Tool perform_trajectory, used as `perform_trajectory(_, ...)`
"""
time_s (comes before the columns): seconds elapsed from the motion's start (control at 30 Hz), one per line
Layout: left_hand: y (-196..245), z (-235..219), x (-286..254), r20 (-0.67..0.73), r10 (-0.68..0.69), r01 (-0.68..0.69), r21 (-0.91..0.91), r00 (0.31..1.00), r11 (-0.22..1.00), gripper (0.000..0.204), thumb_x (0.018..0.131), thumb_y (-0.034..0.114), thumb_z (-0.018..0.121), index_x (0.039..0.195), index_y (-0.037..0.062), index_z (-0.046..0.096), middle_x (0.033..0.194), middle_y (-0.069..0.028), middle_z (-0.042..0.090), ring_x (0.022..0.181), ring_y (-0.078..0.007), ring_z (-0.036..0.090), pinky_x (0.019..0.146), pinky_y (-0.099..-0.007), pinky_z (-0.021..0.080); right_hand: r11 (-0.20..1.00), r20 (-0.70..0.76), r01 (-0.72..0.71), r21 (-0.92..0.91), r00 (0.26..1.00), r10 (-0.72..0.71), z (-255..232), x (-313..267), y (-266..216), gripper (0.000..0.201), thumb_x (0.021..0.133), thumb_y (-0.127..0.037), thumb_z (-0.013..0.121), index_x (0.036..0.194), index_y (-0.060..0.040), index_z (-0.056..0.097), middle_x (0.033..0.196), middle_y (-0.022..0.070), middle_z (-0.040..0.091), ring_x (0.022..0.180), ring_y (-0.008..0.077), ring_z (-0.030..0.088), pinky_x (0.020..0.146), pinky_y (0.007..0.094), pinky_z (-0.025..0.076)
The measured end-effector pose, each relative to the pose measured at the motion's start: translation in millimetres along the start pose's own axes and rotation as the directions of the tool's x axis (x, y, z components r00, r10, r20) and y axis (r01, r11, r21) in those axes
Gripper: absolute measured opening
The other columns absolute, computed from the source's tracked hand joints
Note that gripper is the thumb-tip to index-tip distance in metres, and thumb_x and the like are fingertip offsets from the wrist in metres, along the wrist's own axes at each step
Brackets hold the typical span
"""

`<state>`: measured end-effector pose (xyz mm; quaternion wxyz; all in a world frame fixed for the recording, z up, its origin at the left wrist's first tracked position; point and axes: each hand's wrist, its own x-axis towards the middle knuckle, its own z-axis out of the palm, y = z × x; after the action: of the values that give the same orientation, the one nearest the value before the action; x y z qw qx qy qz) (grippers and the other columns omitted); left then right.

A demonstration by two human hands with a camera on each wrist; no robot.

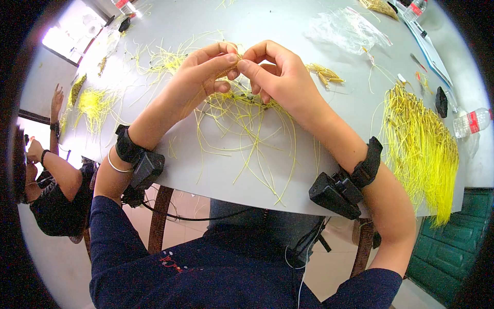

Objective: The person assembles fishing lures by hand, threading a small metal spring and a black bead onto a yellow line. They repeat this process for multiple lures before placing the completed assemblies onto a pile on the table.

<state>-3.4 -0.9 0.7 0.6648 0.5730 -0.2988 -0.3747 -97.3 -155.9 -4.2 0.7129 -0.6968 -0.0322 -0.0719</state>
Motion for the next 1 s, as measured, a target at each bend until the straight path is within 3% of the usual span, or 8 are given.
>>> perform_trajectory(0.3, -1.0, 1.0, 0.2, -0.016, 0.028, -0.027, 0.077, 0.999, 0.997, 0.013, 0.088, 0.022, 0.055, 0.094, 0.0106, 0.053, 0.084, 0.005, 0.052, 0.078, -0.0017, 0.048, 0.061, -0.0159, 0.041, 0.994, -0.05, 0.066, -0.086, 0.996, -0.07, -2.5, 1.2, 4.7, 0.018, 0.083, -0.018, 0.062, 0.087, -0.0032, 0.053, 0.074, 0.0004, 0.055, 0.058, 0.0028, 0.049, 0.046, 0.0168, 0.038)
perform_trajectory(0.47, 2.0, 4.9, -1.6, -0.081, 0.076, -0.06, 0.191, 0.994, 0.98, 0.026, 0.087, 0.025, 0.057, 0.103, 0.0052, 0.054, 0.09, 0.0013, 0.057, 0.084, -0.0049, 0.052, 0.066, -0.0184, 0.044, 0.951, -0.144, 0.115, -0.285, 0.976, -0.161, 0.0, 2.3, 3.6, 0.017, 0.081, -0.017, 0.065, 0.081, -0.0023, 0.055, 0.07, -0.0004, 0.056, 0.057, 0.0032, 0.048, 0.046, 0.0175, 0.037)
perform_trajectory(0.67, -2.8, -3.3, 1.0, -0.014, 0.084, -0.078, 0.236, 0.996, 0.969, 0.024, 0.085, 0.025, 0.06, 0.101, 0.0074, 0.057, 0.091, -0.0014, 0.06, 0.083, -0.0065, 0.054, 0.068, -0.0197, 0.045, 0.911, -0.133, 0.176, -0.374, 0.961, -0.24, -3.4, 3.9, 8.7, 0.018, 0.079, -0.017, 0.067, 0.081, -0.0023, 0.056, 0.069, -0.0007, 0.057, 0.057, 0.0036, 0.046, 0.049, 0.0181, 0.038)
perform_trajectory(0.8, -3.2, -4.9, 1.6, -0.011, 0.086, -0.081, 0.235, 0.996, 0.969, 0.021, 0.085, 0.026, 0.06, 0.098, 0.0097, 0.058, 0.092, -0.0021, 0.061, 0.084, -0.0068, 0.055, 0.067, -0.0194, 0.045, 0.93, -0.139, 0.161, -0.331, 0.966, -0.216, -5.0, 2.2, 6.4, 0.018, 0.079, -0.018, 0.067, 0.081, -0.0032, 0.057, 0.069, -0.0011, 0.056, 0.057, 0.0031, 0.046, 0.048, 0.0175, 0.037)
perform_trajectory(0.87, -2.6, -5.0, 1.4, -0.004, 0.082, -0.079, 0.218, 0.997, 0.973, 0.019, 0.085, 0.026, 0.061, 0.095, 0.0103, 0.057, 0.091, -0.0009, 0.06, 0.084, -0.0066, 0.054, 0.067, -0.0188, 0.044, 0.971, -0.13, 0.044, -0.235, 0.989, -0.076, -6.8, 0.8, 4.5, 0.018, 0.081, -0.021, 0.065, 0.083, -0.0038, 0.058, 0.068, -0.0021, 0.056, 0.057, 0.0025, 0.047, 0.048, 0.0168, 0.037)
perform_trajectory(0.9, -1.9, -4.6, 1.2, -0.004, 0.082, -0.079, 0.218, 0.997, 0.973, 0.019, 0.085, 0.026, 0.061, 0.095, 0.0103, 0.057, 0.091, -0.0009, 0.06, 0.084, -0.0066, 0.054, 0.067, -0.0188, 0.044, 0.971, -0.13, 0.044, -0.235, 0.989, -0.076, -6.8, 1.2, 3.9, 0.018, 0.081, -0.021, 0.065, 0.083, -0.0038, 0.058, 0.068, -0.0021, 0.056, 0.057, 0.0025, 0.047, 0.048, 0.0168, 0.037)
perform_trajectory(0.97, 0.1, -2.9, 0.9, -0.009, 0.054, -0.051, 0.181, 0.999, 0.982, 0.018, 0.085, 0.027, 0.061, 0.093, 0.0111, 0.057, 0.088, 0.0005, 0.059, 0.084, -0.0059, 0.053, 0.067, -0.0185, 0.043, 0.999, -0.147, -0.026, -0.027, 0.989, 0.022, -6.5, 2.1, 3.1, 0.019, 0.083, -0.023, 0.063, 0.086, -0.0041, 0.058, 0.068, -0.0025, 0.056, 0.057, 0.0022, 0.048, 0.048, 0.0163, 0.037)
perform_trajectory(1.0, 0.3, -2.1, 0.9, -0.008, 0.054, -0.052, 0.181, 0.998, 0.982, 0.018, 0.085, 0.027, 0.061, 0.093, 0.0111, 0.057, 0.088, 0.0005, 0.059, 0.084, -0.0059, 0.053, 0.067, -0.0185, 0.043, 0.999, -0.148, -0.026, -0.027, 0.989, 0.021, -6.0, 2.2, 3.6, 0.019, 0.083, -0.023, 0.063, 0.086, -0.0041, 0.058, 0.068, -0.0025, 0.056, 0.057, 0.0022, 0.048, 0.048, 0.0163, 0.037)
